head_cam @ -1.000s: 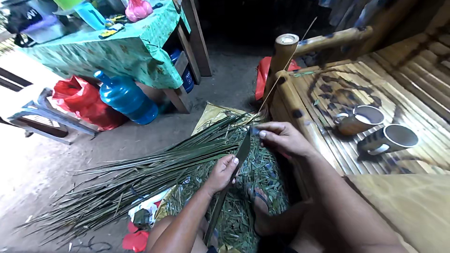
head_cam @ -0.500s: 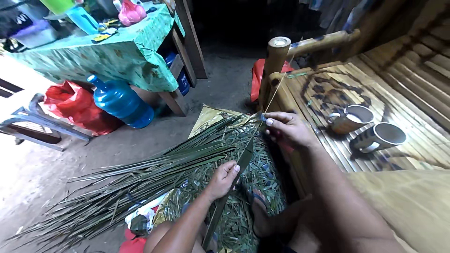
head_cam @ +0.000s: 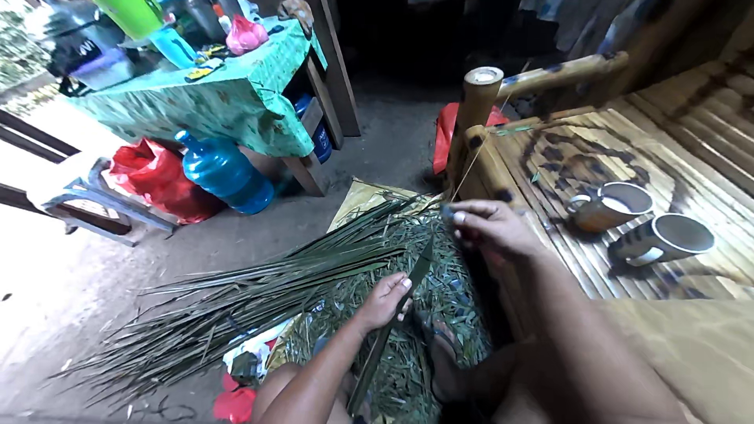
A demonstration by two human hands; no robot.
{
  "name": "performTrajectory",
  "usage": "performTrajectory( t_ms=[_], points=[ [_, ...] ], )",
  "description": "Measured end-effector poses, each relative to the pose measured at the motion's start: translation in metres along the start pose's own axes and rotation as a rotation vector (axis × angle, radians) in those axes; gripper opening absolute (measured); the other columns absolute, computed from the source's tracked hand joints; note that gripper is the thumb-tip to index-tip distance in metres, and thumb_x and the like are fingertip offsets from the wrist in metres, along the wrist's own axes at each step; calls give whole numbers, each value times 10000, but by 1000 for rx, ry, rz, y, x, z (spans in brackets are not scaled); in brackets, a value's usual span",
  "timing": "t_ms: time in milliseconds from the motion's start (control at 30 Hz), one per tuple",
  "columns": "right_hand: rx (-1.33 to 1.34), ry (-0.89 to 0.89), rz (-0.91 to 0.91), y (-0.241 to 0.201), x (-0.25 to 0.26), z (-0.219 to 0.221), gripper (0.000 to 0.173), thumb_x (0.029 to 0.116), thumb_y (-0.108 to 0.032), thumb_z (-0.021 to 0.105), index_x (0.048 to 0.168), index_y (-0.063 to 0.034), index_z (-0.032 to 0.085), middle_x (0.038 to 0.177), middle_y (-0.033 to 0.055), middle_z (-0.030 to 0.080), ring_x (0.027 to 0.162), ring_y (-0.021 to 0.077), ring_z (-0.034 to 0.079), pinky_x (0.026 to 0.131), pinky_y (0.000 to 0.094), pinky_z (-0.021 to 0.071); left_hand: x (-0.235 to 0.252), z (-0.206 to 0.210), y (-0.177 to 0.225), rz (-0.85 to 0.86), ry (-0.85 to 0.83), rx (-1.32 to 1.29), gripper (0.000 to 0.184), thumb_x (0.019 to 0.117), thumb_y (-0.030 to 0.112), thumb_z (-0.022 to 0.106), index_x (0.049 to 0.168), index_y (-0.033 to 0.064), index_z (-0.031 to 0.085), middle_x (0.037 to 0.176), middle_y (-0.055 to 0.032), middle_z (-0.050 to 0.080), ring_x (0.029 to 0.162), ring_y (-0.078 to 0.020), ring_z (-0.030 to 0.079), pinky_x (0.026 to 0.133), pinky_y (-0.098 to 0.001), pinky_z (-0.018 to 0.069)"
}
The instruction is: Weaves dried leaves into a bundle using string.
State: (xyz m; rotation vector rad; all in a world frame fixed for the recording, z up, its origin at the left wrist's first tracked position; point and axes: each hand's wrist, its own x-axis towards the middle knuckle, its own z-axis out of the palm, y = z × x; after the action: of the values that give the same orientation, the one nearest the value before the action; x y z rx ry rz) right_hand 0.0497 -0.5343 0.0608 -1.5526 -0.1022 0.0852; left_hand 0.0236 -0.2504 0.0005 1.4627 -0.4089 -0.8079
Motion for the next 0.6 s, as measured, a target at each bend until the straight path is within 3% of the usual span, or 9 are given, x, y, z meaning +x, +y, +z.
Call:
performTrajectory(
  t_ms=[133,333,433,500,600],
  points=[
    [116,202,-47,-5,-2,-9,279,1060,-156,519,1306,-87,633,832,-5,673,612,62,613,554,219,553,-4,1,-8,-25,-54,-55,301,1090,230,298,966,111,546,648,72,504,502,-32,483,490,-191,450],
    [19,-114,76,8,-2,9,289,1009,-193,576,1253,-85,687,813,28,685,606,92,612,553,249,548,-3,4,-3,-18,-28,-101,320,1098,218,279,1064,73,562,768,47,576,583,-41,550,549,-208,510],
    [-6,63,7,6,1,6,304,1030,-200,551,1295,-88,651,880,-2,695,650,75,634,571,235,565,-4,6,-5,-3,-45,-118,285,1107,207,318,1166,33,535,862,5,628,673,-75,625,618,-249,567],
    [5,168,-56,7,4,-1,332,1035,-229,545,1330,-87,602,894,-36,682,675,67,643,592,232,575,-5,8,-7,30,-27,-100,288,1103,185,361,1200,-14,545,851,-26,643,682,-96,646,626,-270,579],
    [-71,117,-130,13,5,-4,337,1015,-285,588,1280,-82,636,880,-73,689,673,38,643,600,219,575,-4,7,0,49,18,-29,289,1107,168,378,1166,-48,560,819,-50,626,646,-96,619,596,-266,558]
  ],
)
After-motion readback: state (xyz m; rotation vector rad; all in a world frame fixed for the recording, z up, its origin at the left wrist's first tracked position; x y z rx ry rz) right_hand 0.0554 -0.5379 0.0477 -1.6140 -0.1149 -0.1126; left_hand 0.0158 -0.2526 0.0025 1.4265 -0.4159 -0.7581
